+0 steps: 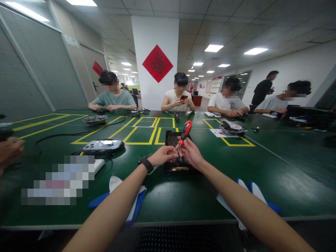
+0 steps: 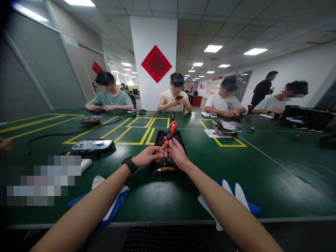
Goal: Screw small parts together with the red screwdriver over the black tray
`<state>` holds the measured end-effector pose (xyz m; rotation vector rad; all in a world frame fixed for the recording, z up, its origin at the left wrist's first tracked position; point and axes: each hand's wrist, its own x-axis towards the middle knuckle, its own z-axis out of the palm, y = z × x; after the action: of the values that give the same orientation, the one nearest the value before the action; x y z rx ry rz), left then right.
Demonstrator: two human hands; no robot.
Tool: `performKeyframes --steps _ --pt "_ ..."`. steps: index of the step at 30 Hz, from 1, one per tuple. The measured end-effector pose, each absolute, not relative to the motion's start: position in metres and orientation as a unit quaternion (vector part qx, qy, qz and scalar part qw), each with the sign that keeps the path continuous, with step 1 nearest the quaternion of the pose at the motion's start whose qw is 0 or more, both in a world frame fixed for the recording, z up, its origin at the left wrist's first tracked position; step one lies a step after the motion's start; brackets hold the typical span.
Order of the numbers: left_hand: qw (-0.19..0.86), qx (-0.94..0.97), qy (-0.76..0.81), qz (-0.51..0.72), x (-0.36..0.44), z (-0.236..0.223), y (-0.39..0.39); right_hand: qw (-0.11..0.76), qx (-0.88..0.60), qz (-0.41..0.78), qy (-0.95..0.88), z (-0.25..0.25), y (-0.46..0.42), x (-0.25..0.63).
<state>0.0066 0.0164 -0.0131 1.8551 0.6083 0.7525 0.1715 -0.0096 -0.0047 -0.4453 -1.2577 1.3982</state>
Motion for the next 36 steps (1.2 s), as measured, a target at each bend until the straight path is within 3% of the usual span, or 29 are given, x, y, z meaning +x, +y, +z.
performKeyframes --steps 9,14,36 --pt "0.534 0.763 0.217 0.293 0.0045 -0.0119 0.0159 0.550 -0.183 0.616 -0.533 -0.0037 -0.0102 0.1724" --pt "0.534 0.745 0.250 0.312 0.0063 -0.0099 0.0163 0.581 -0.184 0.598 -0.521 -0.0040 -0.0088 0.1732" --pt "0.499 0.782 0.240 0.287 0.0057 -0.0086 0.0129 0.558 -0.195 0.595 -0.544 -0.0032 -0.0121 0.1713"
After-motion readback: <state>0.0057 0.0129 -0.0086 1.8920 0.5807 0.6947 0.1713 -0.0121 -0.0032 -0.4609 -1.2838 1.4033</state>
